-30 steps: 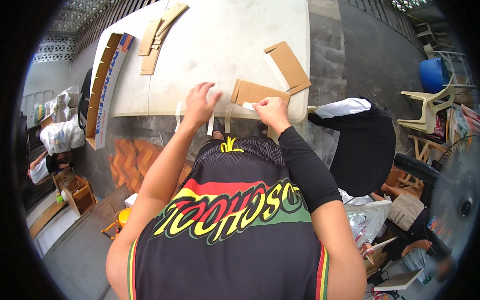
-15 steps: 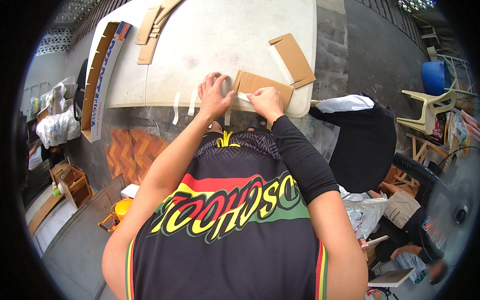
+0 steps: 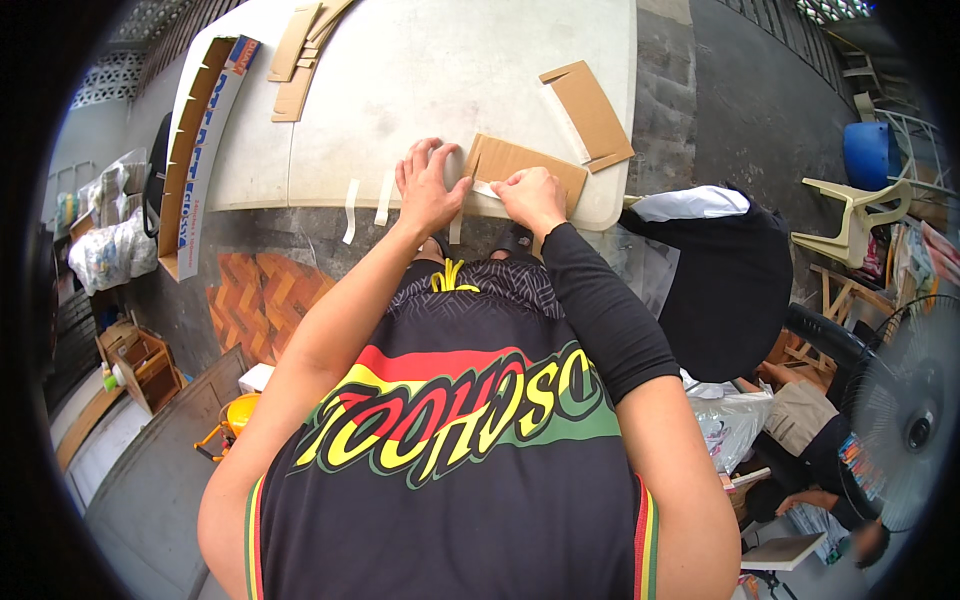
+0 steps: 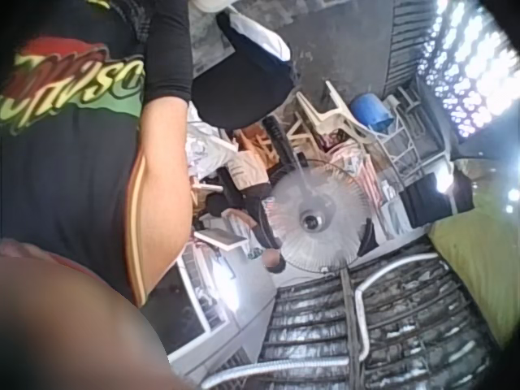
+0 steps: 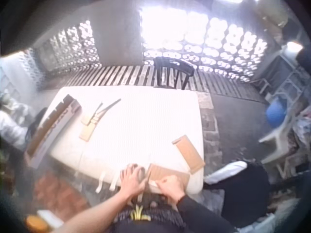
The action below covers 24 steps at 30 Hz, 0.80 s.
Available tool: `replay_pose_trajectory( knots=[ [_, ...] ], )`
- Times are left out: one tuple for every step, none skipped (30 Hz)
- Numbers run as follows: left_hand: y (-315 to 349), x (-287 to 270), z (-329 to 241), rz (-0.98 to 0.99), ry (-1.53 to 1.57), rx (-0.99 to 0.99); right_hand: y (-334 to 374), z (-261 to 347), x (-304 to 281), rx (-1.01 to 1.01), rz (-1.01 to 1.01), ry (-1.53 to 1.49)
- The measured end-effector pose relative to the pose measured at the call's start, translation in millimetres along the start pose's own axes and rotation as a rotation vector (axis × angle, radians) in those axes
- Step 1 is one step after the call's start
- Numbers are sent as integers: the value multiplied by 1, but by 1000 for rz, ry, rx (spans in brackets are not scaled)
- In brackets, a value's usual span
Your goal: The person cuts strips of white tape with scissors and applies them to small rectangular cardboard pieces on a table. They repeatedly pick up a piece, place a tape strip, and set it down, building a small stack of taped pieces.
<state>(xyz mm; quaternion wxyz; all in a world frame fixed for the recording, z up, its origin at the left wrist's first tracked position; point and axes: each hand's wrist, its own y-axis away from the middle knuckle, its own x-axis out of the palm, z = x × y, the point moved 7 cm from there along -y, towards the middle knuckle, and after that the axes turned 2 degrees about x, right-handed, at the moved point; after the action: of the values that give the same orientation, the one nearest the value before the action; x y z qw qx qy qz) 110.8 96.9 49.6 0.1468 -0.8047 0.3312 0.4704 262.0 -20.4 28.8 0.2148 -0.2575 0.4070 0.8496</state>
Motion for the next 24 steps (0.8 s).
replay_pose_trajectory(
  knots=[
    [0,0,0,3,-3,-1,0,0,0,2,-6,1],
    [0,0,0,-4,2,0,-1,0,0,1,-1,-1],
    [0,-1,0,-6,3,-1,-1,0,0,0,-2,0],
    [0,0,1,7,3,-11,-1,0,0,0,-8,9],
    [0,-1,-1,-7,3,0,-1,-1,0,7,-2,2],
    [0,-1,-1,-8,3,2,0,-1,1,15,-1,3],
    [0,-2,-2,-12,-1,5,-1,-1,0,18,-4,9],
    [1,-2,-4,-13,-4,0,-1,-1,0,25,4,-2],
    [1,-2,-5,-18,-11,-5,-1,-1,1,27,10,-8],
    [1,-2,-6,-23,-18,-10,-1,-1,1,29,9,-8],
    [0,-2,-7,-32,-19,-15,-1,0,1,23,6,-9],
    [-1,-2,-8,-40,-20,-20,-1,0,1,16,-2,-3],
    [-1,-2,-8,-33,-23,-37,-1,-1,1,11,-11,8],
    [-2,-2,-9,-43,-29,-37,-2,-2,2,16,-1,-12],
    [-3,-1,-9,-40,-39,-50,-3,-3,2,21,9,-28],
    [-4,-1,-9,-36,-48,-63,-4,-4,3,22,11,-36],
    [-4,-1,-10,-25,-54,-73,-4,-5,3,16,24,-47],
    [-4,-1,-10,-15,-60,-83,-3,-7,2,7,28,-52],
    [-5,-1,-10,-12,-70,-88,-2,-8,0,-5,28,-53],
    [-5,-1,-11,-12,-62,-94,-1,-11,-4,3,27,-67],
    [-5,-2,-11,-17,-57,-96,0,-15,-10,11,21,-78],
    [-5,-3,-11,-21,-51,-98,3,-21,-16,42,14,-76],
    [-5,-2,-12,-20,-53,-99,6,-26,-20,45,39,-117],
    [-5,-2,-11,-16,-55,-100,10,-33,-26,74,62,-147]
  ],
)
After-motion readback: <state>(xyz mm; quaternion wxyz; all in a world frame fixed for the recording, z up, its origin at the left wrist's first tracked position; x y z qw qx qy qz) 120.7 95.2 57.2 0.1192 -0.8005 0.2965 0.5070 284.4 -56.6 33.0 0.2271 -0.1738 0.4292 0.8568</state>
